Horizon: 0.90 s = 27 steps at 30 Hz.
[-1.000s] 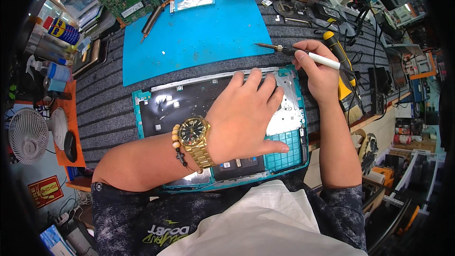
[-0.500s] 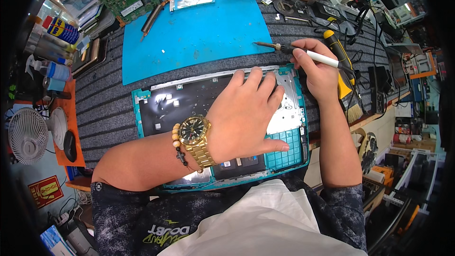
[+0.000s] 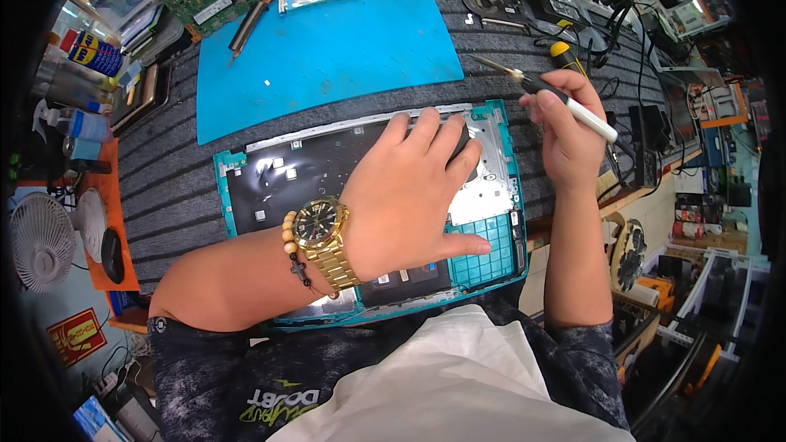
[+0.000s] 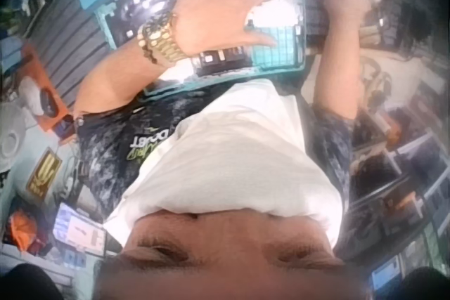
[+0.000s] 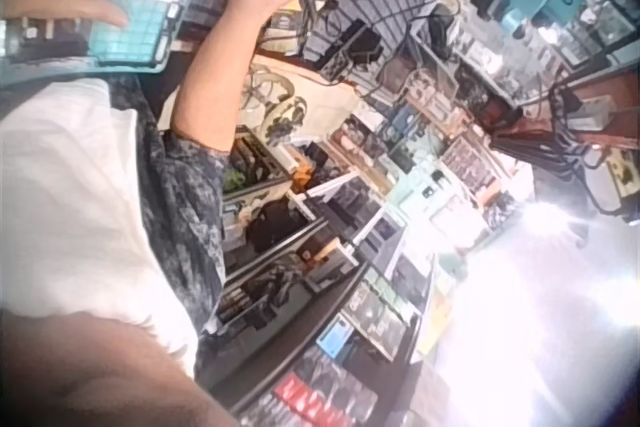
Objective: The person solders a component onto a laptop keyboard assembly using a soldering iron and then fits a protective backing layer over the keyboard and chassis, pressing it down to secure the fit.
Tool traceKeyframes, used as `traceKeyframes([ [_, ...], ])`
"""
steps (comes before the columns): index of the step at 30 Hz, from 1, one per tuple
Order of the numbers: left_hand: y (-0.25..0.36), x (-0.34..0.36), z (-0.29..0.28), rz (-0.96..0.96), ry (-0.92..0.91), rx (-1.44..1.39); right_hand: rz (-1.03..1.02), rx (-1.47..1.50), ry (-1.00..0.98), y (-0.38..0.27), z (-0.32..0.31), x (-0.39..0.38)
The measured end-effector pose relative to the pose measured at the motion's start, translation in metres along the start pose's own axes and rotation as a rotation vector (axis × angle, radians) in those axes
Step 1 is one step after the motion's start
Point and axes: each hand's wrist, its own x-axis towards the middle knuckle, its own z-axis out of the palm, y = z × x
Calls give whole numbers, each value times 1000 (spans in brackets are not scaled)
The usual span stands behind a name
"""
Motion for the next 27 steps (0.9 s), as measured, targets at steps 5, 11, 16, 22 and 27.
traceKeyframes([
  [5, 0, 1, 2, -5, 5, 0, -20, 5, 91, 0, -5, -42],
  [11, 0, 2, -1, -8, -27, 6, 8, -98, 100, -9, -1, -52],
  [16, -1, 2, 0, -5, -23, -4, 59, -77, 70, -12, -7, -43],
  [22, -1, 2, -1, -9, -20, 5, 74, -127, 44, -11, -4, -44],
  [27, -1, 2, 0, -13, -23, 17, 84, -103, 74, -13, 2, -42],
])
